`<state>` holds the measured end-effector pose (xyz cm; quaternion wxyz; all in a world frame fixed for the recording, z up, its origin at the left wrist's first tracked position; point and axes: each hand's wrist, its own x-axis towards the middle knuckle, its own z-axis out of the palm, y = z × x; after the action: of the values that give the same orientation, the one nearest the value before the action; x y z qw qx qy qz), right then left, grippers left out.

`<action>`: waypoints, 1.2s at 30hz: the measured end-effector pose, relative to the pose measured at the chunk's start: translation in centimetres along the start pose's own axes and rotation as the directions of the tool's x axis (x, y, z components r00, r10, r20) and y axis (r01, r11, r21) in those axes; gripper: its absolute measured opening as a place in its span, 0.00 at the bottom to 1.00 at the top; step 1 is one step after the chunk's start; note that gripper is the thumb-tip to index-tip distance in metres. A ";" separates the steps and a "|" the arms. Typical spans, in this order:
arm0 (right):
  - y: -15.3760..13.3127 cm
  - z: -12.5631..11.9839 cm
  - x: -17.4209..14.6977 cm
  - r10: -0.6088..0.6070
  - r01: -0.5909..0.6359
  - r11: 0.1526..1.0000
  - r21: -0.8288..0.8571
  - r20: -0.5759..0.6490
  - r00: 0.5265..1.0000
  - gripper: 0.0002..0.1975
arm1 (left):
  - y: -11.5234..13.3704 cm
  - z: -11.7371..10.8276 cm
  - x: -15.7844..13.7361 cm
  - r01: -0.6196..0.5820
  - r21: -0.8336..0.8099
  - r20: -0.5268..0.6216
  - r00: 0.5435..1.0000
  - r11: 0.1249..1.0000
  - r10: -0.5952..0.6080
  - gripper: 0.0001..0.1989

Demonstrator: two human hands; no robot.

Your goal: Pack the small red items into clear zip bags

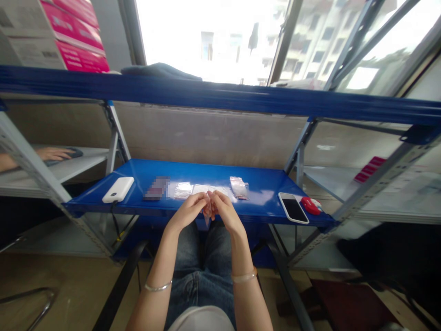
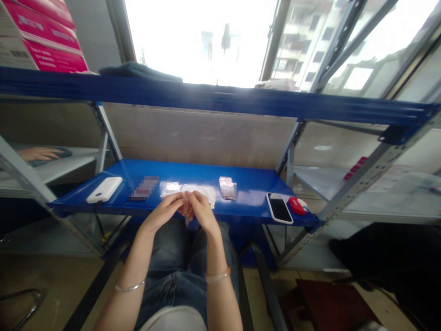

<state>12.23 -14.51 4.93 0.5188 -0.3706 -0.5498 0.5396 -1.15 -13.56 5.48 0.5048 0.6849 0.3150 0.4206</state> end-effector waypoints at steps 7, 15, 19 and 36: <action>0.8 0.0 0.4 -0.060 0.059 0.993 -0.104 -0.004 0.998 0.20 | 0.3 0.5 -0.1 -0.044 0.225 -0.102 0.992 0.973 0.069 0.13; 2.2 -0.3 1.0 -0.147 0.090 0.911 -0.402 -0.111 0.983 0.16 | -0.6 0.9 0.1 0.137 0.720 -0.260 0.962 0.680 0.081 0.10; 2.2 -0.8 0.9 -0.162 0.085 0.854 -0.514 -0.107 0.981 0.15 | -1.0 1.1 0.3 0.108 0.769 -0.210 0.974 0.630 0.089 0.10; 2.1 0.1 0.9 -0.183 -0.035 0.741 -0.670 -0.252 0.950 0.14 | -1.6 -0.3 0.5 0.009 0.631 -0.229 0.958 0.776 0.175 0.08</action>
<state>11.61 -13.37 3.04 0.4507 -0.5866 -0.6349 0.2230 -1.17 -12.54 4.14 0.1810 0.7615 0.4725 0.4051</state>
